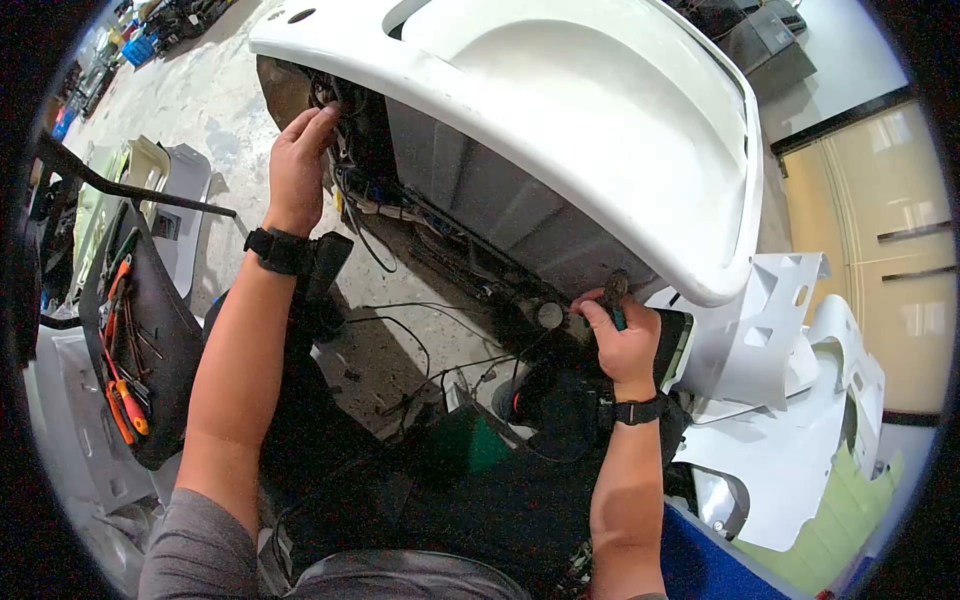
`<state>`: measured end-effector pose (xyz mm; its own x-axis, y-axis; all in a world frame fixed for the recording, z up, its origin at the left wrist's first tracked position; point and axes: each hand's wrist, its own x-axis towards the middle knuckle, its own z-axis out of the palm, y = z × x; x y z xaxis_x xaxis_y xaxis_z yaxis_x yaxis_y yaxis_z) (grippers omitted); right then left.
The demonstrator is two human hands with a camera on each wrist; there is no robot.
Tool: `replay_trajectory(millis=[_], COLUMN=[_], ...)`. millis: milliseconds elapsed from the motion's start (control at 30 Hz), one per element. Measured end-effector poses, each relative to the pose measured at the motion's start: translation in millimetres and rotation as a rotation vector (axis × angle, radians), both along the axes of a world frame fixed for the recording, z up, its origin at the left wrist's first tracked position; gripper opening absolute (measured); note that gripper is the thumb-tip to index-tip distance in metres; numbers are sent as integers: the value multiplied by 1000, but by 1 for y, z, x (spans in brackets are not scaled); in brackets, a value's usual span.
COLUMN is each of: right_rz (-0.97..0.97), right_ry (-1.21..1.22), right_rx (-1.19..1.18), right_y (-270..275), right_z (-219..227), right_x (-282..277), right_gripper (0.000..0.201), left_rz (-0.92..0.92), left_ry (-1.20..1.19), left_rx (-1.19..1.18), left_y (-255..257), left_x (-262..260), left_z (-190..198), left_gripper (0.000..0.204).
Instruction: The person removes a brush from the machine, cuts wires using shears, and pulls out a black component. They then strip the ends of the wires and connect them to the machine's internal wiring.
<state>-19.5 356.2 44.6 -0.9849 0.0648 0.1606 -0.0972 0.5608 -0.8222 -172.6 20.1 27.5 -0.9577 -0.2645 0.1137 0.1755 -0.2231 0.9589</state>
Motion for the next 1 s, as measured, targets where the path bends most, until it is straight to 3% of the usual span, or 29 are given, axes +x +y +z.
replay_trajectory(millis=[300, 367, 467, 533, 733, 800, 867, 967, 1000], right_rz=[62, 61, 86, 101, 195, 150, 193, 245, 255], right_ry=[1, -94, -72, -139, -240, -260, -218, -252, -137], right_rx=[104, 96, 83, 34, -140, -217, -188, -166, -309], right_y=[-9, -12, -16, -27, -59, -73, -79, -84, -90], right_z=[-6, -4, -14, -12, -7, -3, 6, 34, 39], right_x=[1, 2, 3, 7, 7, 7, 7, 8, 12], right_gripper=[14, 13, 14, 14, 16, 17, 18, 17, 15], left_rz=[30, 30, 145, 147, -353, -494, -532, -412, -389], left_ry=[8, 13, 55, -89, -152, -353, -333, -195, -193], left_rx=[-105, -104, -22, 5, -110, -129, -88, -160, -156], left_y=[3, 8, 18, 28, 71, 85, 97, 99, 97], left_x=[0, 4, 13, 32, 84, 104, 126, 148, 155], left_z=[-2, -2, -8, -11, -15, -9, -6, 0, 8], left_gripper=[25, 26, 27, 27, 23, 25, 28, 28, 28])
